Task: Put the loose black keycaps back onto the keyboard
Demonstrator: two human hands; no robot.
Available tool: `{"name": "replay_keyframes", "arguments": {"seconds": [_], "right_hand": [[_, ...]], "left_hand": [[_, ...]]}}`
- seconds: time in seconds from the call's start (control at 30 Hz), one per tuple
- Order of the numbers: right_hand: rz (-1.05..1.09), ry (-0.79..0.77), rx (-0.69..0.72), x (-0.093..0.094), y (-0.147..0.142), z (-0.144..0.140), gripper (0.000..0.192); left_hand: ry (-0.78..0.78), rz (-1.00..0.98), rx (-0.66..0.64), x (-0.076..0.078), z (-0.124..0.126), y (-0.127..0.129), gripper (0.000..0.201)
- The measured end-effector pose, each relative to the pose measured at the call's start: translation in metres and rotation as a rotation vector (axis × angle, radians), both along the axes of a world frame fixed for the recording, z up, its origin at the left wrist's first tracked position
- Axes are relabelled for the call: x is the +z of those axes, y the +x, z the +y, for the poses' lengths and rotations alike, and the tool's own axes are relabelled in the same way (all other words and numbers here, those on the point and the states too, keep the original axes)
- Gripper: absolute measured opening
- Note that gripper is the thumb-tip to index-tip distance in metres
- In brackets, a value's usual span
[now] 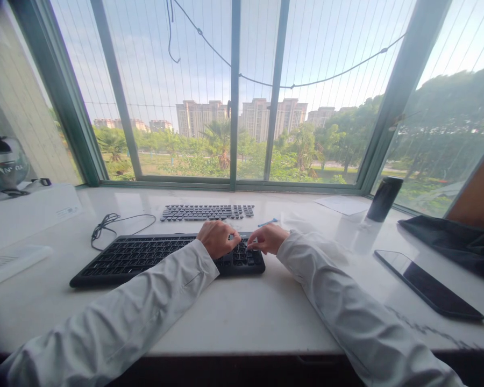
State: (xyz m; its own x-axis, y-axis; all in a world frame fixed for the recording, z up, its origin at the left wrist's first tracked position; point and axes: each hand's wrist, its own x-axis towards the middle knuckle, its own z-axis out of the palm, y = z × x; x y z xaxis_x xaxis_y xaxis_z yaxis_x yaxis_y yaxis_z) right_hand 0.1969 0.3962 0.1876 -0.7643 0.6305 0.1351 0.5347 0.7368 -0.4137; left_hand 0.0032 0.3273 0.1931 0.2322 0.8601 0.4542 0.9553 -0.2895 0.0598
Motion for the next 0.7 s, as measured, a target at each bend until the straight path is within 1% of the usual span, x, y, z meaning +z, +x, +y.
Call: {"name": "replay_keyframes", "arguments": {"seconds": [0.13, 0.23, 0.3, 0.4, 0.47, 0.53, 0.57, 0.63, 0.7], "right_hand": [[-0.028, -0.119, 0.089, 0.005, 0.001, -0.005, 0.040], [-0.045, -0.129, 0.126, 0.010, 0.001, -0.009, 0.040], [-0.074, -0.166, 0.160, 0.012, 0.002, -0.011, 0.040], [-0.123, -0.247, 0.200, 0.011, 0.002, -0.010, 0.042], [-0.104, -0.255, 0.190, 0.008, 0.003, -0.006, 0.043], [-0.031, -0.222, 0.121, 0.002, 0.004, 0.002, 0.046], [0.016, -0.182, 0.054, -0.001, 0.005, 0.007, 0.046], [0.078, -0.052, -0.123, -0.008, 0.008, 0.017, 0.045], [0.061, 0.089, -0.287, -0.014, 0.013, 0.026, 0.040]], "left_hand": [[-0.003, -0.008, 0.004, -0.001, 0.001, 0.000, 0.036], [0.008, -0.004, -0.004, -0.002, 0.002, -0.001, 0.035], [0.021, 0.003, -0.004, -0.003, 0.002, -0.001, 0.034], [0.021, 0.006, 0.012, -0.002, 0.001, 0.000, 0.034], [0.009, 0.004, 0.019, -0.002, 0.001, 0.001, 0.034], [-0.004, 0.007, 0.030, -0.002, 0.001, 0.000, 0.036], [-0.008, 0.012, 0.041, -0.002, 0.002, 0.000, 0.037], [-0.010, 0.025, 0.079, -0.003, 0.004, -0.001, 0.038], [-0.008, 0.037, 0.122, -0.005, 0.006, -0.003, 0.039]]}}
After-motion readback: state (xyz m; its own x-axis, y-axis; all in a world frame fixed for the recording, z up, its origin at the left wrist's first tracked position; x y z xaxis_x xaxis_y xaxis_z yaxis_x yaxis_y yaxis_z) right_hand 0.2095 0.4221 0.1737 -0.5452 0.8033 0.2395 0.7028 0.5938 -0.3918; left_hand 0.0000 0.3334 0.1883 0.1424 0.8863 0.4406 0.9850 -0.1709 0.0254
